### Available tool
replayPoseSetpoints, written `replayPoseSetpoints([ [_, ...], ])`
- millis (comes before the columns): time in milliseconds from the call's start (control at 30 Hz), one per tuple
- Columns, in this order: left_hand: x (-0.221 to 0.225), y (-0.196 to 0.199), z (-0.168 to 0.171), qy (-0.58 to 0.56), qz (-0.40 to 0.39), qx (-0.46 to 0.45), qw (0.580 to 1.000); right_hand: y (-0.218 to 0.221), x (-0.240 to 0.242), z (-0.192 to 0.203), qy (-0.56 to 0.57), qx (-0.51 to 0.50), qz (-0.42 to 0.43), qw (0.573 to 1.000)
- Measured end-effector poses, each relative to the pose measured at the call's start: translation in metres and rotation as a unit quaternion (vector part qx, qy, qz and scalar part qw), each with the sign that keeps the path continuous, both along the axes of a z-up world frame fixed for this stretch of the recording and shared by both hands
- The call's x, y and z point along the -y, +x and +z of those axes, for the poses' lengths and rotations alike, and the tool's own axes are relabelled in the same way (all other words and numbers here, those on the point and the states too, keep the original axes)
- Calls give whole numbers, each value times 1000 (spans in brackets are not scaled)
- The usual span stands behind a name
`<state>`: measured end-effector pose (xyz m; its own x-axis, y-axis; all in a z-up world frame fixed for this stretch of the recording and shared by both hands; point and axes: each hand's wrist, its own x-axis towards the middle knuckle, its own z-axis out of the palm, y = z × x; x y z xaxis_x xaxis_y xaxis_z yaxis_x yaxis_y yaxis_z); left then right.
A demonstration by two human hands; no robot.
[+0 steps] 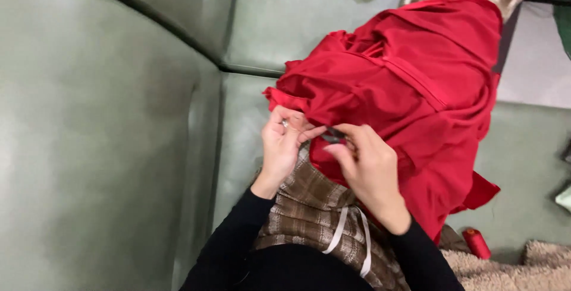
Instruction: A person is hand-sewing a red garment, focusing on folding the fabric and making precise stitches.
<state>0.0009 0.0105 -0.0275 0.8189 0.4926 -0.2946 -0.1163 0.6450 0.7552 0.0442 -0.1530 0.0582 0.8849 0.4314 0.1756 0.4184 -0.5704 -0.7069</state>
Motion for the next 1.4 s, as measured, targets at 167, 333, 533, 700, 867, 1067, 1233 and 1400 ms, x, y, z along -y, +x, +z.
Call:
replayPoseSetpoints([
  [167,-6,-6,-19,10,-11,0,1000,8,-31,1,-139,232,-8,963],
  [333,-11,-6,-31,33,-45,20,998,11,-36,-4,-133,318,-4,939],
  [533,-14,-7,-19,48,-68,25,996,16,-42,-3,-119,338,3,934],
  [700,-13,-7,-15,62,-71,21,995,15,-40,-7,-110,331,-1,937],
  [867,-6,0,20,-10,-48,24,999,18,-26,-2,60,150,-22,987],
  [1067,-15,2,40,-123,-63,-12,990,9,22,4,216,-215,-110,946],
  [1233,-23,-16,53,-106,-64,-93,988,-10,66,21,130,-143,-95,976],
  [1400,-29,-24,63,-45,-59,-78,994,-38,104,27,21,-166,-172,971],
])
